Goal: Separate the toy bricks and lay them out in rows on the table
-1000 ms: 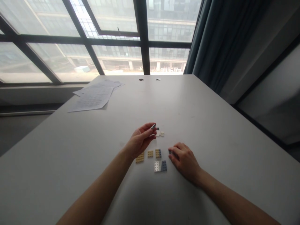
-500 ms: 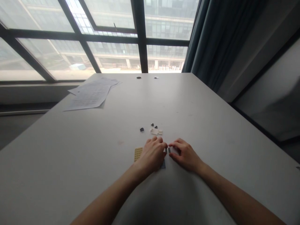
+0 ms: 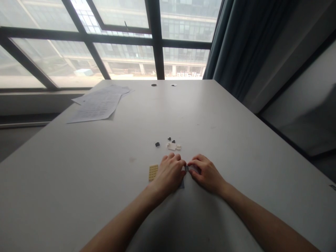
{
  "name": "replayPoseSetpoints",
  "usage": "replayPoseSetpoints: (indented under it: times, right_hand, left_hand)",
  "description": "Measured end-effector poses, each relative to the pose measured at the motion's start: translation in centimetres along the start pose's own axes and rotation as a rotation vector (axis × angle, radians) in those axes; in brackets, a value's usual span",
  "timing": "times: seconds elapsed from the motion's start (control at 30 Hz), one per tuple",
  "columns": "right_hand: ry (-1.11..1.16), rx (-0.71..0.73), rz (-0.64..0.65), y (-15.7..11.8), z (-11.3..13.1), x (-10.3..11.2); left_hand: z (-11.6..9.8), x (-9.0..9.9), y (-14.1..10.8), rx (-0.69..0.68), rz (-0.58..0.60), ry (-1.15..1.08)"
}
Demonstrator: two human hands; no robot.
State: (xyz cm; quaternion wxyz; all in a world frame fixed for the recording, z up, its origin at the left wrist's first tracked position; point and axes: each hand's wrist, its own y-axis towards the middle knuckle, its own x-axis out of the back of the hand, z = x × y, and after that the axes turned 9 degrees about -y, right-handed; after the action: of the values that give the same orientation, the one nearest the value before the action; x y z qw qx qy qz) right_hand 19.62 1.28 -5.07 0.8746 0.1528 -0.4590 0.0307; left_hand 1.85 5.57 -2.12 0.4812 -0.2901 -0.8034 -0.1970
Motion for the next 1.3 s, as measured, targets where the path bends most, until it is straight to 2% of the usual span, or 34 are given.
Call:
replayPoseSetpoints:
  times: [0.37,0.53,0.63,0.73,0.83,0.93,1.13,1.2,1.3]
  right_hand:
    - [-0.008,0.014,0.003,0.0,-0.1,-0.2]
    - [0.029,-0.017,-0.012,0.0,0.1,0.1]
    - [0.034,-0.034,-0.024,0.0,0.3,0.2]
    - [0.029,-0.031,-0.031,0.0,0.3,0.1]
    - [0.031,-0.02,-0.045,-0.1,0.3,0.0]
    - [0.031,-0.014,-0.058,-0.1,0.3,0.1]
    - [0.014,0.009,-0.082,-0.1,0.3,0.1]
    - [0.013,0.021,-0.105,-0.1,0.3,0.1]
    - [0.06,0.047,-0.206,-0.4,0.7,0.0]
  left_hand:
    - [0.0,0.0,0.0,-0.006,-0.009,0.007]
    - [0.7,1.4,0.0,0.005,-0.103,-0.024]
    - [2.8,3.3,0.3,0.067,-0.241,-0.012]
    - [6.2,4.9,0.8,0.189,-0.366,0.045]
    - [9.2,5.1,1.1,0.279,-0.347,0.078]
    - [10.5,4.3,1.2,0.292,-0.281,0.059]
    - [10.0,3.2,1.3,0.273,-0.378,-0.067]
    - [8.9,3.2,1.1,0.257,-0.416,-0.223]
    - [5.6,2.9,0.2,0.208,-0.397,-0.627]
